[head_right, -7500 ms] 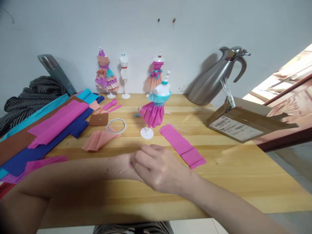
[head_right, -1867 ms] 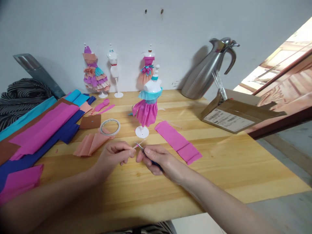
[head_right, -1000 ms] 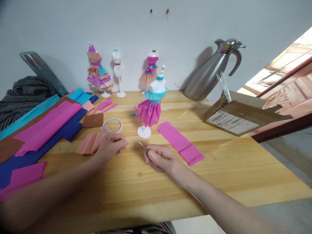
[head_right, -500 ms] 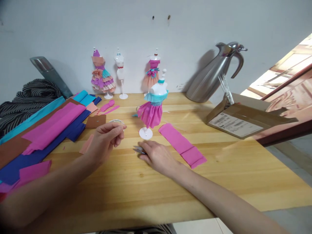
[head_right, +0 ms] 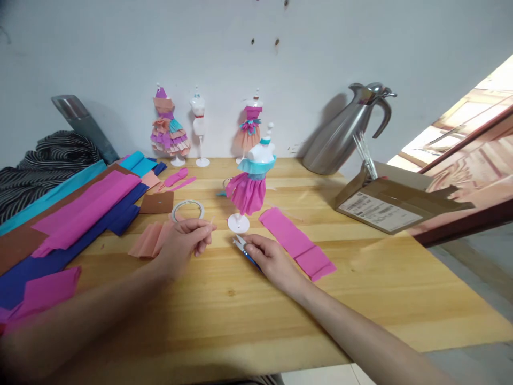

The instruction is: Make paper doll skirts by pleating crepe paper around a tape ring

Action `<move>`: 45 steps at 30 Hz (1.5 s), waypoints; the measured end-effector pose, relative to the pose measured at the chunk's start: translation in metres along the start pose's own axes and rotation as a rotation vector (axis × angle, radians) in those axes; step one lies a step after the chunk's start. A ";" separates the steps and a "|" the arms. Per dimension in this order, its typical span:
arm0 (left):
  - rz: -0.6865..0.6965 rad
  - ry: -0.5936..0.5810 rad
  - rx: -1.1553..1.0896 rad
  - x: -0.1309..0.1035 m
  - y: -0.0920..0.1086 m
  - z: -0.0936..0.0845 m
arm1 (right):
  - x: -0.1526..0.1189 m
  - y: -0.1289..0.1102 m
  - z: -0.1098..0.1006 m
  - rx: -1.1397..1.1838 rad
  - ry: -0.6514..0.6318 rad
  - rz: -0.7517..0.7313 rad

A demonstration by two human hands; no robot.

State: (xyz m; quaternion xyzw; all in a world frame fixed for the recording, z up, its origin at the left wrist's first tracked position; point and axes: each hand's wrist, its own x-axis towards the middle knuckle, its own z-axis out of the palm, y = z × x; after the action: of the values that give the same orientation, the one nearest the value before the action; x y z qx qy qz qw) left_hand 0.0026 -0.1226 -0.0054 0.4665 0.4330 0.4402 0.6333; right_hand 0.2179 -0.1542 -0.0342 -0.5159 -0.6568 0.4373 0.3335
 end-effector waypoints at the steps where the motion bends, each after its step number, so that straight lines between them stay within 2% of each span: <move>1: -0.016 -0.001 -0.010 0.001 -0.002 0.000 | 0.001 -0.001 0.002 0.139 -0.037 0.045; 4: -0.037 0.001 -0.058 0.002 -0.003 -0.001 | 0.007 -0.004 0.005 0.363 -0.192 0.149; 7: -0.019 0.015 -0.076 0.003 0.001 -0.002 | 0.014 -0.007 0.008 0.317 -0.324 0.134; 10: 0.001 0.041 -0.080 0.006 0.004 -0.006 | 0.019 -0.014 0.012 0.195 -0.368 0.060; 14: 0.007 0.071 -0.088 0.012 0.004 -0.014 | 0.020 -0.022 0.024 -0.058 -0.282 -0.117; 18: 0.020 0.076 -0.073 0.014 0.004 -0.017 | 0.018 -0.019 0.031 -0.285 -0.239 -0.279; 23: 0.016 0.058 -0.066 0.015 -0.001 -0.017 | 0.019 -0.008 0.034 -0.493 -0.118 -0.316; 27: 0.018 0.055 -0.032 0.015 -0.004 -0.016 | 0.017 -0.011 0.032 -0.629 -0.047 -0.352; 29: 0.016 0.048 -0.008 0.013 -0.001 -0.013 | 0.015 -0.017 0.028 -0.529 0.010 -0.360; 34: 0.061 -0.033 0.130 0.002 0.007 -0.003 | 0.010 -0.040 0.016 -0.010 0.240 -0.244; 37: 0.129 -0.115 0.232 -0.004 0.007 0.002 | 0.010 -0.052 0.011 0.159 0.269 -0.194; 41: 0.223 -0.186 0.293 -0.012 0.009 0.005 | 0.010 -0.057 0.012 0.161 0.246 -0.188; 45: 0.265 -0.225 0.321 -0.016 0.013 0.007 | 0.007 -0.059 0.013 -0.018 0.244 -0.271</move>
State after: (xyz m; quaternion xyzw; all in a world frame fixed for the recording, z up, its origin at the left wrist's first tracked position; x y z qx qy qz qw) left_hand 0.0037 -0.1374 0.0106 0.6600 0.3593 0.3903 0.5320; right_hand 0.1820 -0.1553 0.0147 -0.4749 -0.6789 0.3164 0.4620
